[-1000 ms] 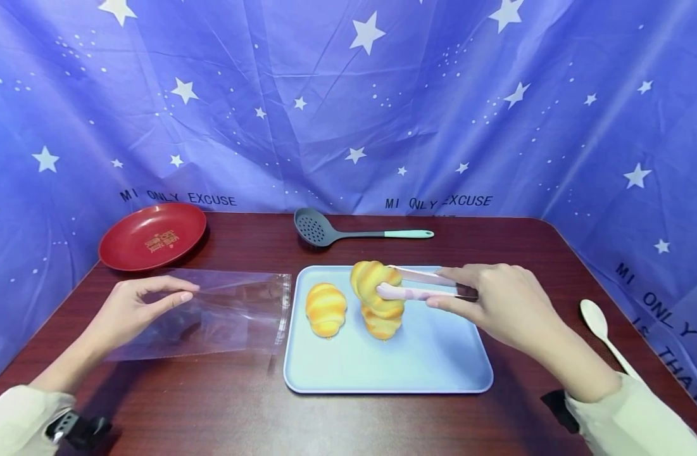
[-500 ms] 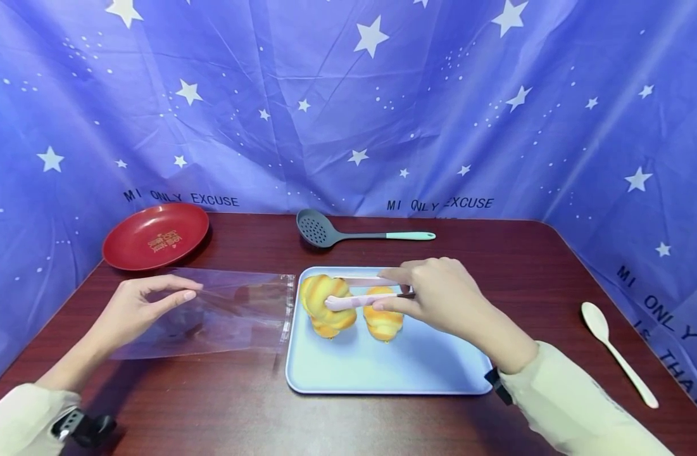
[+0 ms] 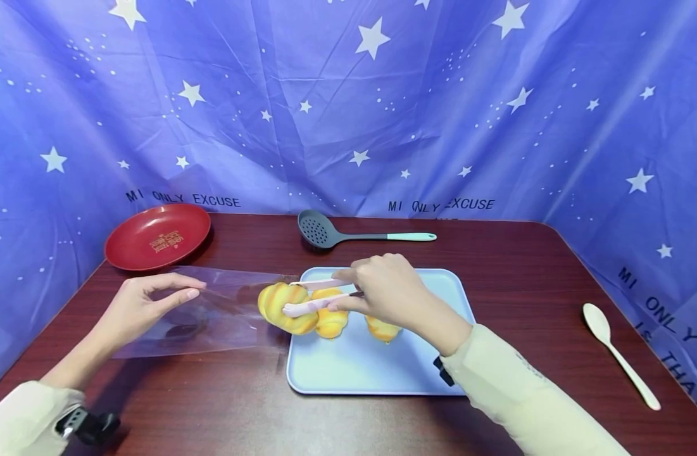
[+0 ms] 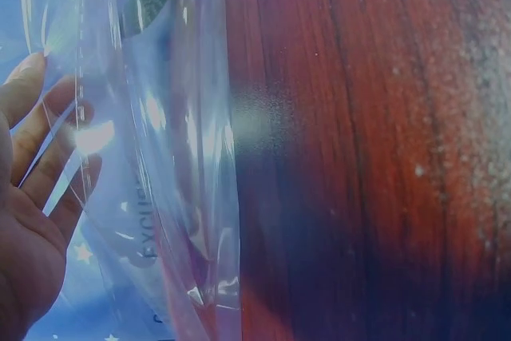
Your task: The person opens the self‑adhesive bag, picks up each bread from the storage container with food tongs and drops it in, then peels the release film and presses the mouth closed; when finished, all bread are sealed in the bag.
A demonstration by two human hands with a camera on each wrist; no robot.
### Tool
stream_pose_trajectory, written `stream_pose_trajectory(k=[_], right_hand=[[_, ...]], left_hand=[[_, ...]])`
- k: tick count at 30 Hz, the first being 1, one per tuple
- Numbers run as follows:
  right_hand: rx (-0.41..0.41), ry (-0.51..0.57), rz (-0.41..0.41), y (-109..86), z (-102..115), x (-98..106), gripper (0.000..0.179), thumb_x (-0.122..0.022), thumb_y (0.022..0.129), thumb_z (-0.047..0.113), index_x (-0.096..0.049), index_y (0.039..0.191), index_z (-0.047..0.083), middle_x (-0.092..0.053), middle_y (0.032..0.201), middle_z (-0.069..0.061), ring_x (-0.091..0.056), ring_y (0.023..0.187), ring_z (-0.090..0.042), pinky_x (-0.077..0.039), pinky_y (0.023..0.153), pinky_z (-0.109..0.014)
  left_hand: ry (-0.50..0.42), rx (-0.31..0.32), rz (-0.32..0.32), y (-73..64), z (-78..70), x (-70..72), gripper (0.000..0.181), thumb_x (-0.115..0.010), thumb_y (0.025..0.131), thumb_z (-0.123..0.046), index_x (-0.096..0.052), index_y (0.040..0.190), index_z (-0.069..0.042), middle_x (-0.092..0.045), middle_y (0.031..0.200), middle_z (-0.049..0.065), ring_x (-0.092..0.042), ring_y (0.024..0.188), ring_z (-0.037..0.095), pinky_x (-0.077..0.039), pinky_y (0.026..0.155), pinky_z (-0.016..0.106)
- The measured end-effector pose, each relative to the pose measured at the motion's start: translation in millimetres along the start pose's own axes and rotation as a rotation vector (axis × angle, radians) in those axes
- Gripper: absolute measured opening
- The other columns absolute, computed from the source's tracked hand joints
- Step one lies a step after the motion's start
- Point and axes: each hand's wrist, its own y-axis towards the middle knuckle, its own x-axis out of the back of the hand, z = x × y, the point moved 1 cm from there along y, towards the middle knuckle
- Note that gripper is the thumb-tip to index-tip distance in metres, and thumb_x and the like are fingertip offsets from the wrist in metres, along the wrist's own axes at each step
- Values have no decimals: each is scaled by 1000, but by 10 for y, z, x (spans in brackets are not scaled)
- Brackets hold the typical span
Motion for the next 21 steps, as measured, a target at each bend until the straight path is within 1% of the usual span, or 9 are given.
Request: stream_pose_trajectory(k=[7, 12, 14, 17, 19, 21], right_hand=[[9, -18, 51, 138, 61, -89, 46, -81, 81, 53, -80, 109, 17, -61, 71, 9, -35, 46, -6, -25, 41, -24], [8, -18, 82, 221, 135, -170, 45, -78, 84, 55, -80, 111, 19, -66, 75, 8, -40, 48, -5, -29, 43, -23], [17, -30, 76, 255, 180, -199, 46, -77, 85, 56, -80, 111, 19, -70, 80, 7, -43, 49, -5, -30, 43, -22], [34, -45, 44, 301, 248, -249, 46, -76, 85, 57, -80, 110, 19, -71, 80, 6, -42, 48, -7, -28, 41, -23], [37, -40, 27, 335, 288, -293, 44, -75, 85, 57, -80, 107, 19, -69, 76, 7, -42, 48, -8, -28, 41, -23], [28, -27, 30, 371, 323, -341, 45, -74, 86, 57, -79, 108, 19, -66, 72, 8, -42, 48, -8, -29, 41, -24]], left_hand=[[-27, 15, -2, 7, 3, -4, 22, -77, 90, -5, -79, 109, -15, -77, 98, -3, -69, 88, 0, -52, 80, 14], [-39, 24, -4, 9, 4, -13, 21, -76, 90, -5, -79, 109, -14, -77, 98, -2, -69, 89, 0, -52, 80, 14], [-44, 25, -7, 11, 6, -19, 21, -77, 90, -5, -79, 109, -14, -77, 98, -1, -68, 89, 0, -52, 80, 14], [-52, 25, -11, 13, 2, -25, 21, -77, 90, -5, -79, 109, -13, -77, 98, 0, -68, 90, -1, -52, 81, 14], [-60, 30, -13, 11, -6, -29, 21, -77, 90, -5, -79, 109, -13, -77, 98, 0, -68, 90, -1, -52, 81, 14], [-70, 35, -15, 8, -17, -34, 21, -77, 90, -5, -79, 109, -13, -77, 98, 0, -68, 90, -1, -52, 80, 14]])
